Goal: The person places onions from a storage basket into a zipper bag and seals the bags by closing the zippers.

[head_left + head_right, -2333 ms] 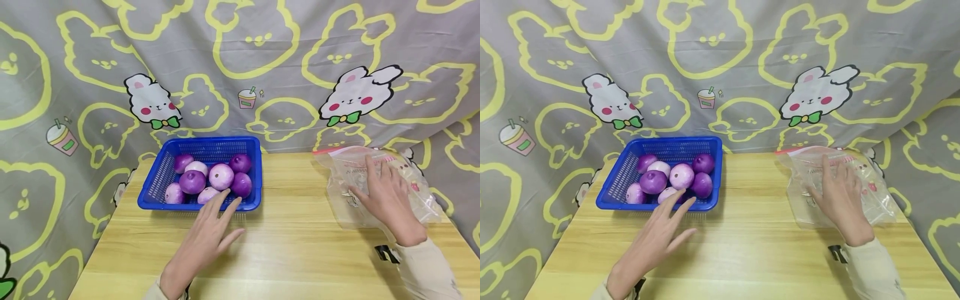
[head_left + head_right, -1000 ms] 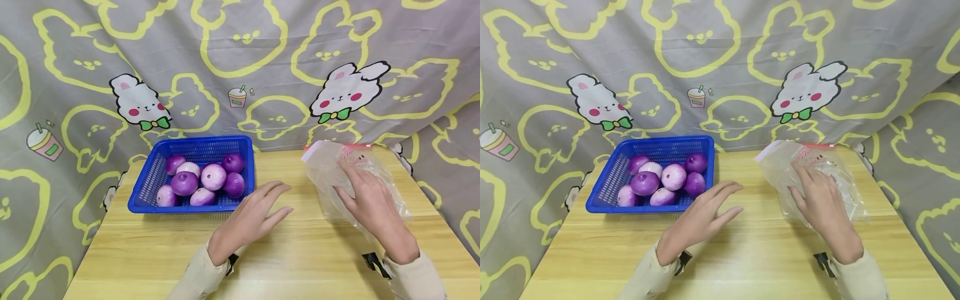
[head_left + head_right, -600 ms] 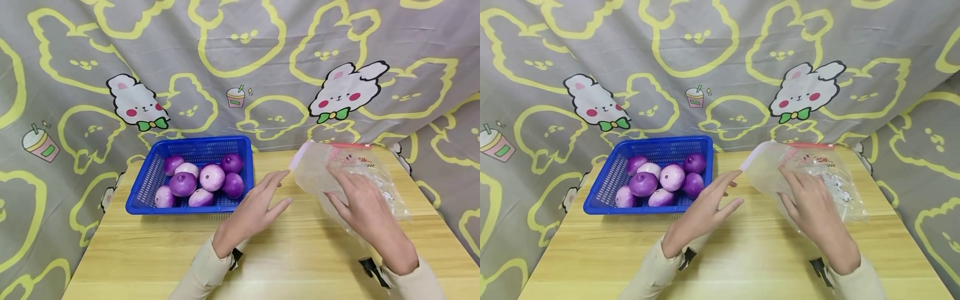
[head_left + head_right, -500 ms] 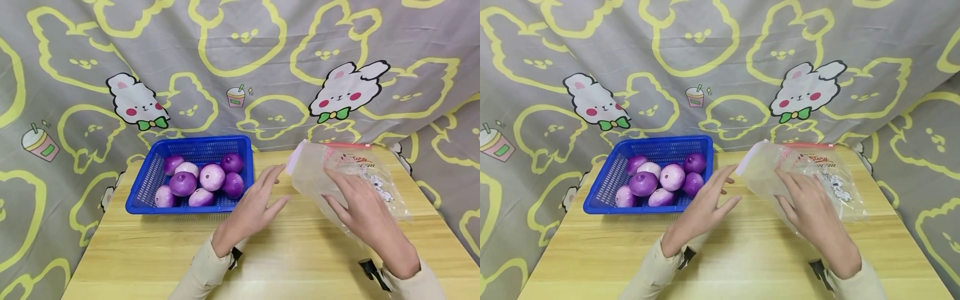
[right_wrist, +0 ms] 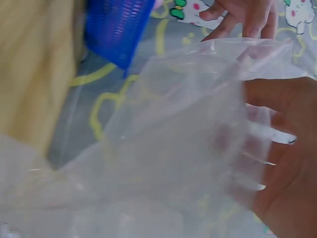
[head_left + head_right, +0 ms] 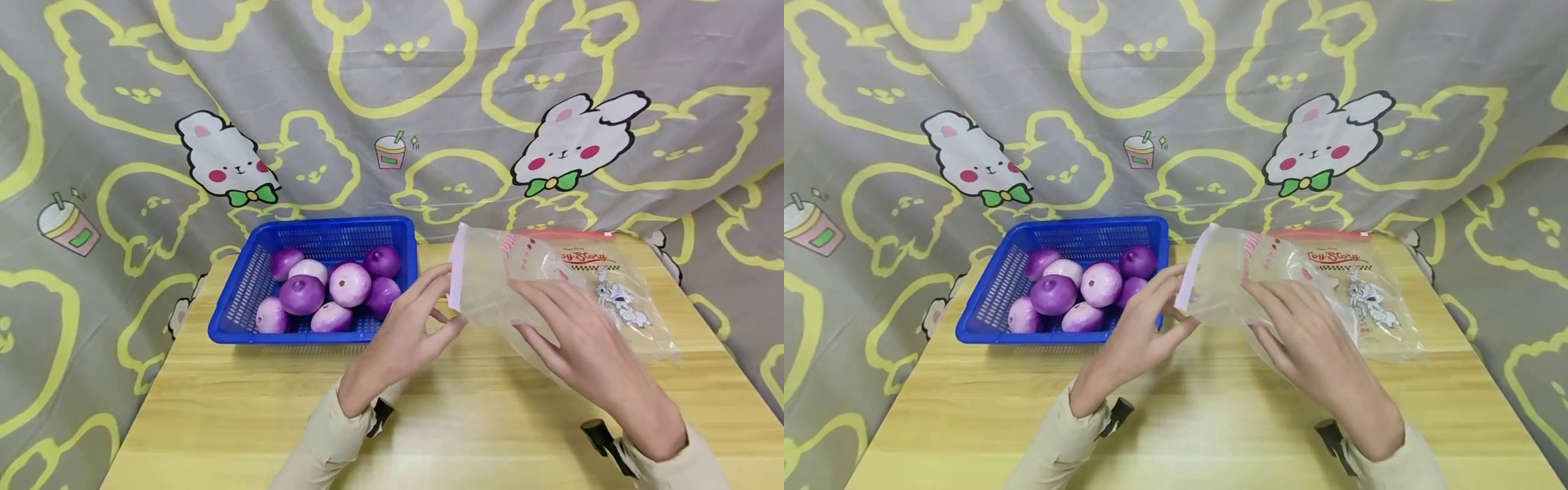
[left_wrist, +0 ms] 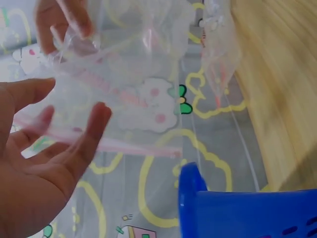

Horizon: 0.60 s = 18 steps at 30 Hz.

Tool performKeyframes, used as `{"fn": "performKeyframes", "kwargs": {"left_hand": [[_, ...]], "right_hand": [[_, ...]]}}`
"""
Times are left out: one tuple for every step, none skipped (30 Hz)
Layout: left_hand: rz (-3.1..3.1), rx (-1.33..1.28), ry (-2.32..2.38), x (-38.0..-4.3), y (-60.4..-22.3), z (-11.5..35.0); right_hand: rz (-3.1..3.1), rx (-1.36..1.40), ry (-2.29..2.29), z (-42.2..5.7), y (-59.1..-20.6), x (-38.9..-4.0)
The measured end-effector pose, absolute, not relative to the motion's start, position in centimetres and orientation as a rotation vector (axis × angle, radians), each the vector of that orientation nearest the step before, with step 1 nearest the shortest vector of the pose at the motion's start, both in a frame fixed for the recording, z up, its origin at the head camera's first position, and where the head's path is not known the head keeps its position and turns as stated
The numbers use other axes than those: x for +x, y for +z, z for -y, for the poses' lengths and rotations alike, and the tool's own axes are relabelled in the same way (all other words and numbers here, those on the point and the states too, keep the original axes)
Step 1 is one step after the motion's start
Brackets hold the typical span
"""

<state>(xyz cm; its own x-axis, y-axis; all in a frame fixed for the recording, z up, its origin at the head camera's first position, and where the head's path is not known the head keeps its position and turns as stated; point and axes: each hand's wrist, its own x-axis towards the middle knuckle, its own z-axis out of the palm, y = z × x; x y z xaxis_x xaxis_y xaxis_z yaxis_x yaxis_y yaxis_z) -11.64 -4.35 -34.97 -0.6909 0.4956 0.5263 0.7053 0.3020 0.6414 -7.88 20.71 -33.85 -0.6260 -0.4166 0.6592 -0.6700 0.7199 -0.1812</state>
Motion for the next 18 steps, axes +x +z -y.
{"fn": "performKeyframes", "kwargs": {"left_hand": [[2.32,-1.11,-1.323,-11.5,-34.8,4.3],[2.297,-1.12,-1.309,-11.4,-34.6,4.3],[2.276,-1.13,-1.292,-11.3,-34.4,4.3],[2.257,-1.133,-1.265,-11.2,-34.2,4.4],[2.24,-1.137,-1.227,-11.0,-34.0,4.5],[2.219,-1.149,-1.189,-10.8,-33.9,4.5],[2.194,-1.166,-1.151,-10.7,-33.7,4.6],[2.167,-1.182,-1.109,-10.5,-33.5,4.6],[2.143,-1.197,-1.065,-10.2,-33.3,4.6],[2.118,-1.21,-1.01,-10.0,-33.1,4.5],[2.093,-1.222,-0.952,-9.8,-32.9,4.5],[2.07,-1.232,-0.895,-9.5,-32.7,4.4],[2.055,-1.236,-0.834,-9.3,-32.5,4.3],[2.047,-1.237,-0.778,-9.0,-32.4,4.3],[2.044,-1.24,-0.722,-8.8,-32.3,4.2],[2.042,-1.239,-0.662,-8.6,-32.2,4.1],[2.044,-1.236,-0.612,-8.4,-32.1,4.0],[2.048,-1.234,-0.56,-8.3,-32.0,3.9]], "right_hand": [[2.341,0.83,0.548,-20.6,-33.4,-7.9],[2.367,0.838,0.54,-20.6,-32.9,-7.8],[2.405,0.844,0.54,-20.6,-32.2,-7.6],[2.451,0.85,0.546,-20.5,-31.5,-7.4],[2.489,0.856,0.564,-20.4,-30.7,-7.1],[2.527,0.85,0.588,-20.3,-29.9,-6.7],[2.558,0.836,0.618,-20.2,-29.1,-6.3],[2.573,0.823,0.654,-20.0,-28.4,-5.9],[2.566,0.816,0.696,-19.7,-27.8,-5.5],[2.542,0.807,0.735,-19.4,-27.3,-5.1],[2.497,0.803,0.776,-19.0,-27.0,-4.8],[2.444,0.8,0.818,-18.6,-26.7,-4.6],[2.388,0.802,0.854,-18.1,-26.6,-4.5],[2.339,0.803,0.873,-17.7,-26.6,-4.4],[2.299,0.798,0.884,-17.3,-26.6,-4.4],[2.274,0.783,0.886,-16.9,-26.7,-4.4],[2.259,0.765,0.882,-16.6,-26.8,-4.5],[2.258,0.742,0.865,-16.4,-27.0,-4.5]]}}
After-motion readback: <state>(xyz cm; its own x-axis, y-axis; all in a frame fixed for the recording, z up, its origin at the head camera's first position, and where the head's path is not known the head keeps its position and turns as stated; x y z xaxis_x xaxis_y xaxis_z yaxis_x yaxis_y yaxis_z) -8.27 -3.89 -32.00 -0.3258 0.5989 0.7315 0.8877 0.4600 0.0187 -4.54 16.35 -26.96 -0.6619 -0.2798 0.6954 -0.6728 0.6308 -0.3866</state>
